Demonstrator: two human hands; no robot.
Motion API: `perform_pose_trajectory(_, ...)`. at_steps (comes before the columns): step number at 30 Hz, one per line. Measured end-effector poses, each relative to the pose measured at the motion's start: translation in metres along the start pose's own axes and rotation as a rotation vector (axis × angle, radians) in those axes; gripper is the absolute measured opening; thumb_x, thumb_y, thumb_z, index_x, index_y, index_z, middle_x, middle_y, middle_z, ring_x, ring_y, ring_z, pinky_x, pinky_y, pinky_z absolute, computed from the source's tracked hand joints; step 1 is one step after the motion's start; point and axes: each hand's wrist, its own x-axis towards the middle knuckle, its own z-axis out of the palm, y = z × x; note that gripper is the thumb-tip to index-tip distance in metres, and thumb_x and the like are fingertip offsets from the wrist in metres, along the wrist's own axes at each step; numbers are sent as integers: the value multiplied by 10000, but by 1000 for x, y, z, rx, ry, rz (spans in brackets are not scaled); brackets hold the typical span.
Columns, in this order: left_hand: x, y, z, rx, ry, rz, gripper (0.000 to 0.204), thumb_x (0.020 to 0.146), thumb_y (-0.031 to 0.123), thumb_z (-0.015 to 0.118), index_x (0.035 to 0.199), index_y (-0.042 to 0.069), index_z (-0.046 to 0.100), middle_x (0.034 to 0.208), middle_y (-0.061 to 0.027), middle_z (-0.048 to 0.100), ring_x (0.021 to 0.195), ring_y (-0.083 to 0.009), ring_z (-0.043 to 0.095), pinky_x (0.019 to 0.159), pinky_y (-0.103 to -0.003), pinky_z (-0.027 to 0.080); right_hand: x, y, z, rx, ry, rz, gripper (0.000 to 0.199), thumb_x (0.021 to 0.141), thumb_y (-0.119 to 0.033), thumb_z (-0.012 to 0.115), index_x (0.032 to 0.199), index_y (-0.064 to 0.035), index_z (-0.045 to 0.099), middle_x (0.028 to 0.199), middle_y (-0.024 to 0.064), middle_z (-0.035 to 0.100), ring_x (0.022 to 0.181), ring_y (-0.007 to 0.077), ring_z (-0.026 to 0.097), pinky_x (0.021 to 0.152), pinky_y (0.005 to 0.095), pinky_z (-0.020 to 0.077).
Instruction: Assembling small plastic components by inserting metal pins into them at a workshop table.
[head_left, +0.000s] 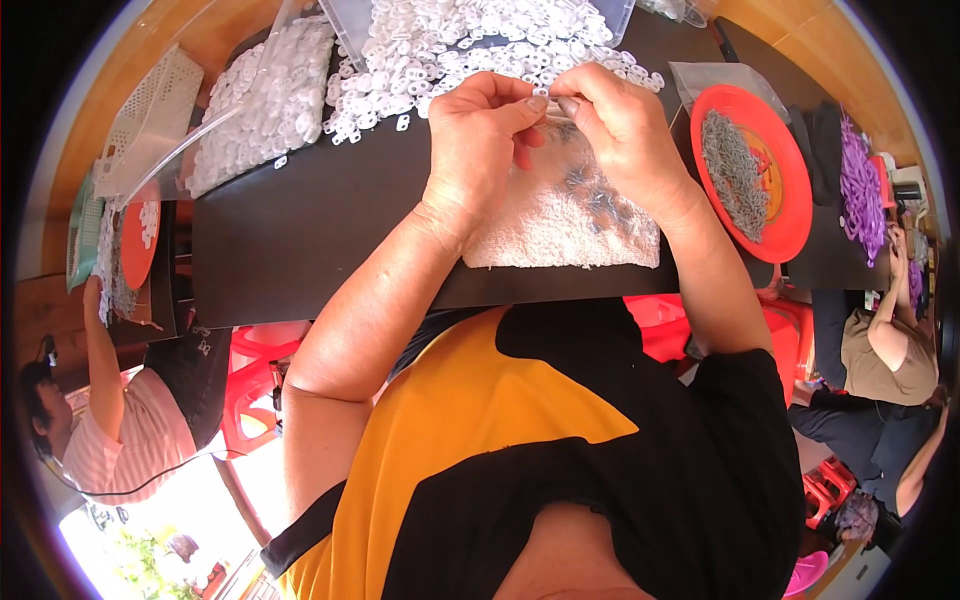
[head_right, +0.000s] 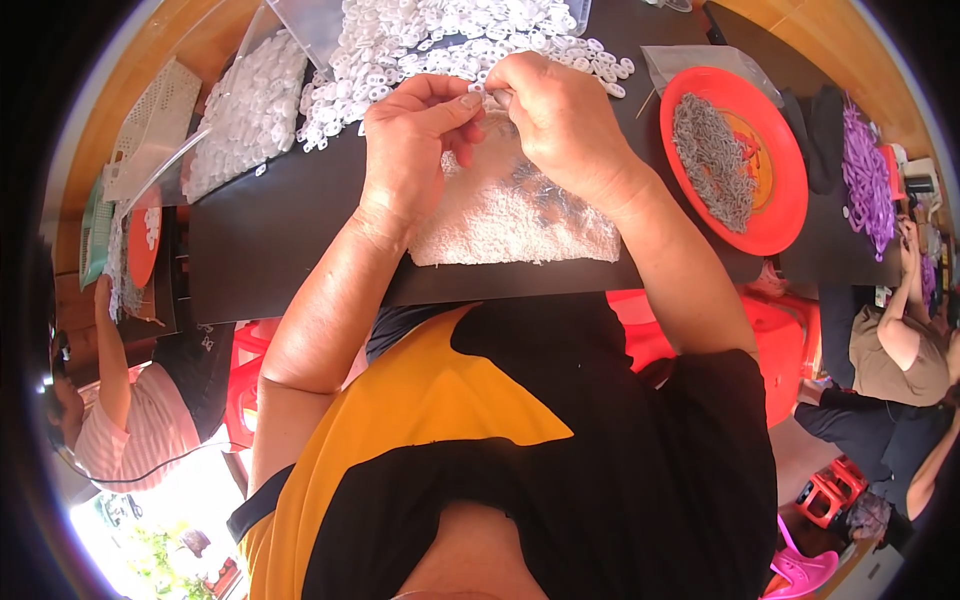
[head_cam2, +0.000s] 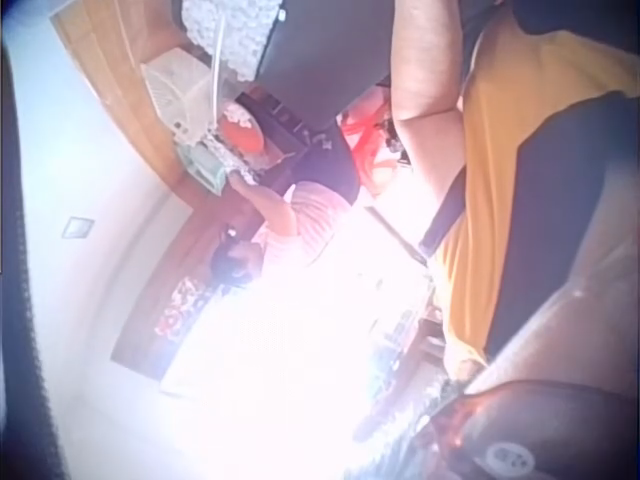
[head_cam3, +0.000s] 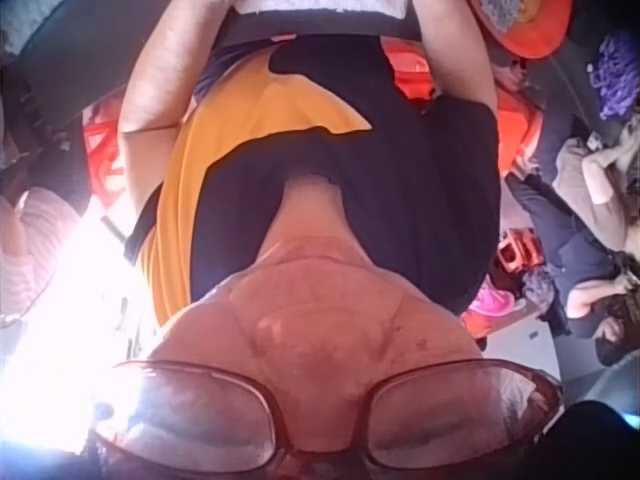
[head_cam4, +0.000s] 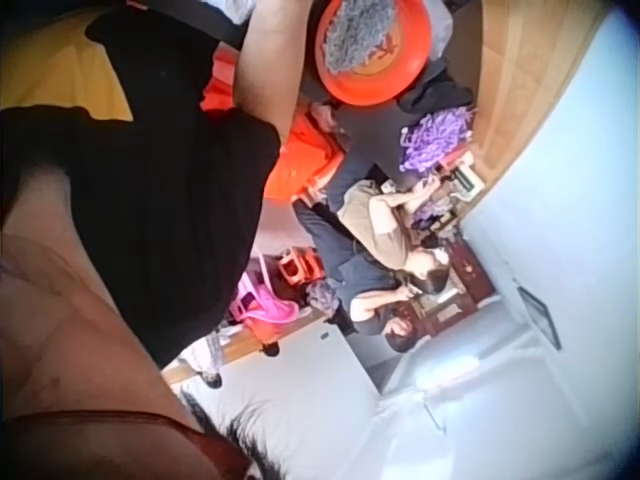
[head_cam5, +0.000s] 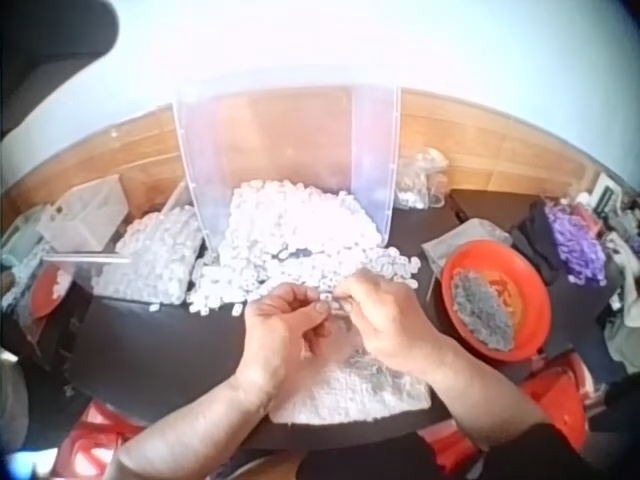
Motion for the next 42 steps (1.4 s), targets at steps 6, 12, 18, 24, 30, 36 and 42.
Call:
perform_pose_trajectory(6, -1, 2, 4, 125, 1, -3, 81, 865, 20, 638, 920, -37, 620, 754, -76, 637, 603, -118, 572, 491, -234, 427, -2, 2, 2, -94, 7, 17, 131, 810, 8, 546, 926, -30, 592, 861, 142, 654, 772, 347, 635, 656, 421, 493)
perform_pose_trajectory(12, 0, -2, 4, 133, 22, -13, 69, 873, 23, 626, 911, -34, 616, 745, -74, 633, 587, -111, 560, 464, -229, 408, -5, 2, 7, -6, -9, 83, 138, 843, 41, 513, 954, -5, 582, 826, 145, 660, 749, 266, 655, 669, 333, 494)
perform_pose_trajectory(18, -4, -7, 5, 119, 69, -26, 60, 878, 9, 611, 912, -40, 606, 750, -80, 628, 579, -114, 554, 448, -230, 399, -8, 0, 17, 50, 32, 132, 151, 786, 27, 543, 908, -32, 609, 845, 153, 661, 770, 351, 637, 672, 421, 499)
perform_pose_trajectory(24, -3, -13, 5, 56, 93, -35, 57, 882, 4, 612, 913, -41, 596, 755, -82, 626, 566, -113, 546, 444, -224, 393, -9, 3, 20, 146, 45, 154, 164, 775, 58, 535, 907, -13, 602, 832, 158, 659, 759, 346, 639, 670, 399, 501)
perform_pose_trajectory(30, -2, -14, 6, 37, 100, -29, 55, 880, 3, 624, 901, -35, 590, 746, -79, 625, 550, -108, 538, 432, -216, 378, -6, 1, 16, 234, 16, 226, 167, 769, 73, 526, 890, -4, 612, 786, 145, 649, 690, 278, 630, 633, 337, 490)
perform_pose_trajectory(36, -2, -18, 7, 27, 108, 14, 52, 874, -1, 625, 900, -31, 591, 740, -80, 626, 541, -108, 533, 424, -216, 371, -8, 7, 19, 253, 16, 217, 163, 783, 67, 520, 892, 1, 622, 735, 131, 644, 642, 225, 620, 610, 322, 484)
perform_pose_trajectory(42, -2, -14, 6, 6, 131, 0, 60, 878, 12, 614, 909, -32, 588, 738, -89, 623, 539, -117, 532, 441, -233, 388, -5, 6, 19, 247, 57, 185, 166, 798, 36, 543, 918, -28, 638, 810, 125, 654, 675, 260, 624, 621, 333, 484)
